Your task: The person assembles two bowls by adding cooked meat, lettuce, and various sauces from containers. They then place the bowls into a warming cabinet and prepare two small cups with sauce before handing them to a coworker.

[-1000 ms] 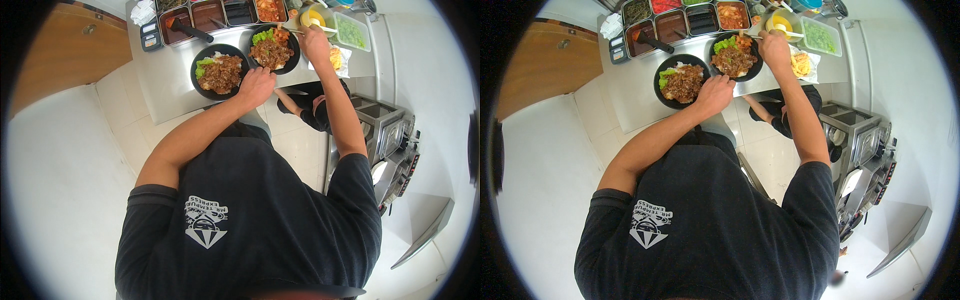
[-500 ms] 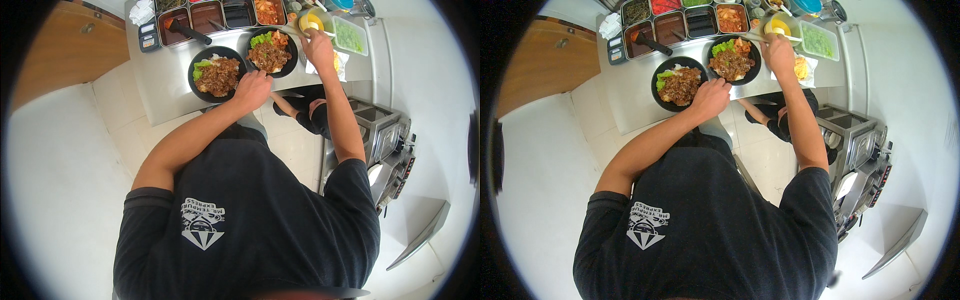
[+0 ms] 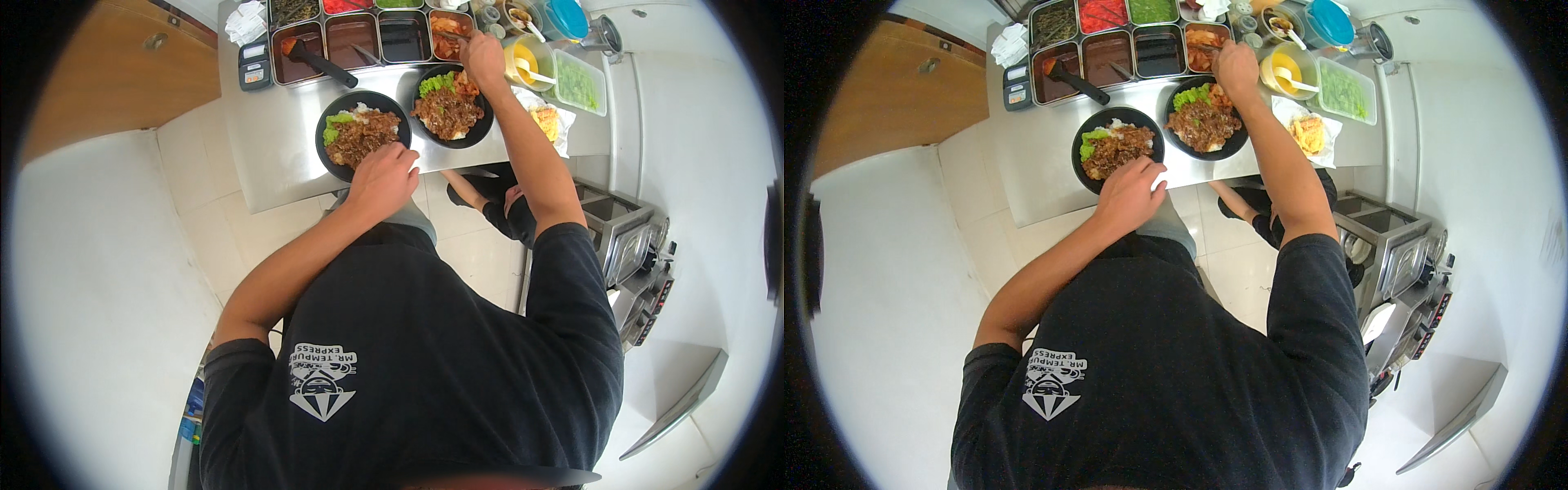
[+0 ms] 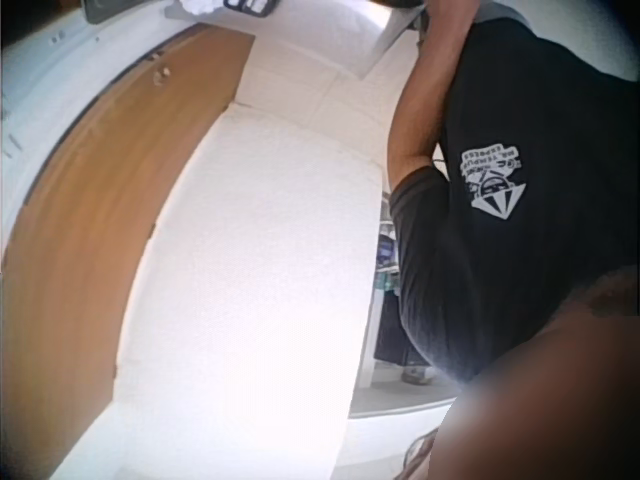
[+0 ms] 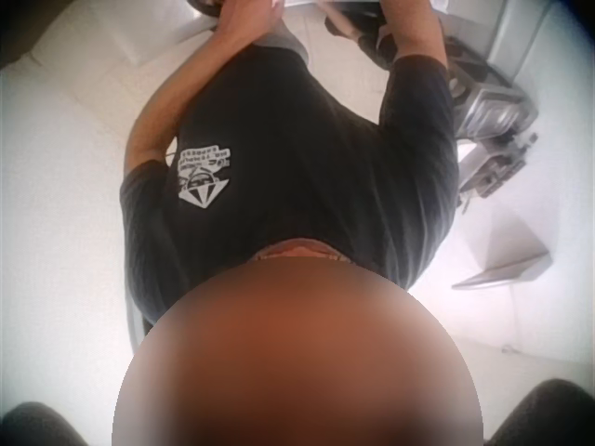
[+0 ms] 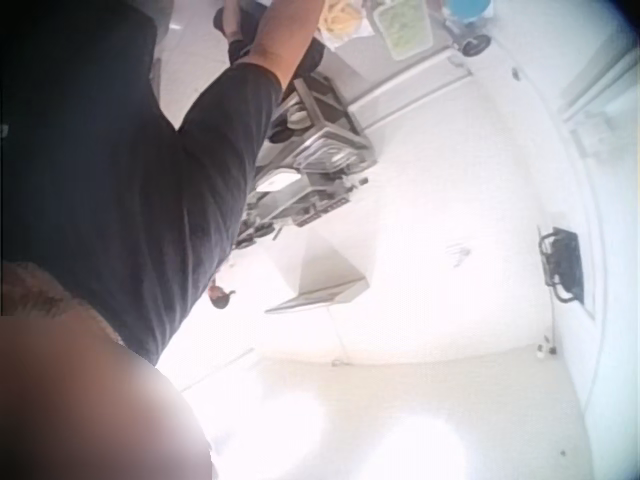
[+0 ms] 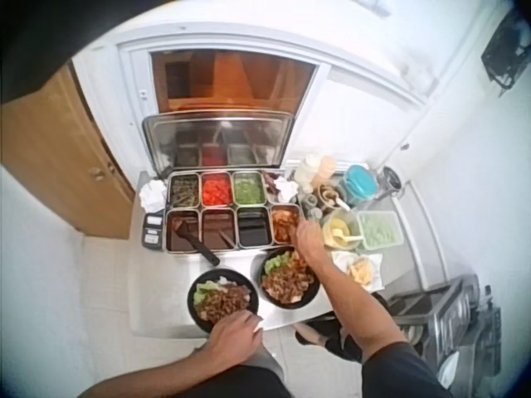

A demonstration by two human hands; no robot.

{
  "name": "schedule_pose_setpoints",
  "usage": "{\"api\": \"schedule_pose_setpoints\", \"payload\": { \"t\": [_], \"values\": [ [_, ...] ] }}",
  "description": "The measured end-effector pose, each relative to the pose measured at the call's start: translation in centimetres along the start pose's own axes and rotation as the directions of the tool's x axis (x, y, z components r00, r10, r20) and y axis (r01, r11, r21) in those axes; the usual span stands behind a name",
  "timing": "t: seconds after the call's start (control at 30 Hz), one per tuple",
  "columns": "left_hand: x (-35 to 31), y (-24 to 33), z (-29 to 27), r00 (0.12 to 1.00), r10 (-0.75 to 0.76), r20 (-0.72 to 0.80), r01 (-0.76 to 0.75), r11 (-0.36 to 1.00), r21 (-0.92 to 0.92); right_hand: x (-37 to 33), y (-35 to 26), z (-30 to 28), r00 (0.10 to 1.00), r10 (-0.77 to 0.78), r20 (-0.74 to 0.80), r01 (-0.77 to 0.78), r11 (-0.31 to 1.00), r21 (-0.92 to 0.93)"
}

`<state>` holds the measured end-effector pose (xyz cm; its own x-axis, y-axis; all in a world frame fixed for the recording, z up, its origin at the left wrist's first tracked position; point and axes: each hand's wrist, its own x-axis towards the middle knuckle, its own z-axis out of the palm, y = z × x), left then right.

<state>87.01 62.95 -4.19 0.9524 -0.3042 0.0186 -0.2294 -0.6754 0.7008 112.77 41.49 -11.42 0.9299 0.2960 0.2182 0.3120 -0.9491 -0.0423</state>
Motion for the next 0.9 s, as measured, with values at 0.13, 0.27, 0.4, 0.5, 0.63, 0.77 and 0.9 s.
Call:
{"api": "schedule_pose_setpoints", "payload": {
  "t": [0.13, 0.27, 0.4, 0.5, 0.63, 0.77, 0.9],
  "values": [
    [-2.2, -1.3, -1.3, 0.996, -0.086, -0.005, 0.086, 0.996, -0.006, 0.6, -0.5, -1.5, 0.999, 0.044, -0.005, -0.044, 0.997, -0.067],
    [-4.1, -2.4, -2.6, 0.987, -0.159, -0.017, 0.159, 0.987, -0.029, 1.4, -0.1, -1.9, 0.985, -0.136, -0.104, 0.118, 0.98, -0.162],
    [-5.4, -3.2, -3.5, 0.971, -0.237, -0.015, 0.236, 0.971, -0.024, 3.1, -0.1, -1.1, 0.965, -0.226, -0.133, 0.194, 0.957, -0.215],
    [-5.8, -3.3, -3.8, 0.96, -0.279, -0.016, 0.279, 0.96, -0.028, 4.4, -0.3, -0.7, 0.99, -0.111, -0.083, 0.079, 0.945, -0.316],
    [-5.6, -3.3, -3.8, 0.961, -0.276, -0.033, 0.274, 0.961, -0.049, 5.4, -0.6, -0.7, 0.999, 0.037, 0.0, -0.034, 0.915, -0.403],
    [-5.6, -3.2, -3.5, 0.963, -0.266, -0.043, 0.263, 0.963, -0.062, 6.3, -1.7, -0.4, 0.996, -0.078, 0.034, 0.085, 0.899, -0.429],
    [-5.9, -3.5, -3.7, 0.955, -0.295, -0.025, 0.292, 0.953, -0.085, 7.1, -1.8, 0.1, 0.953, -0.257, 0.162, 0.302, 0.862, -0.408]
  ]
}}
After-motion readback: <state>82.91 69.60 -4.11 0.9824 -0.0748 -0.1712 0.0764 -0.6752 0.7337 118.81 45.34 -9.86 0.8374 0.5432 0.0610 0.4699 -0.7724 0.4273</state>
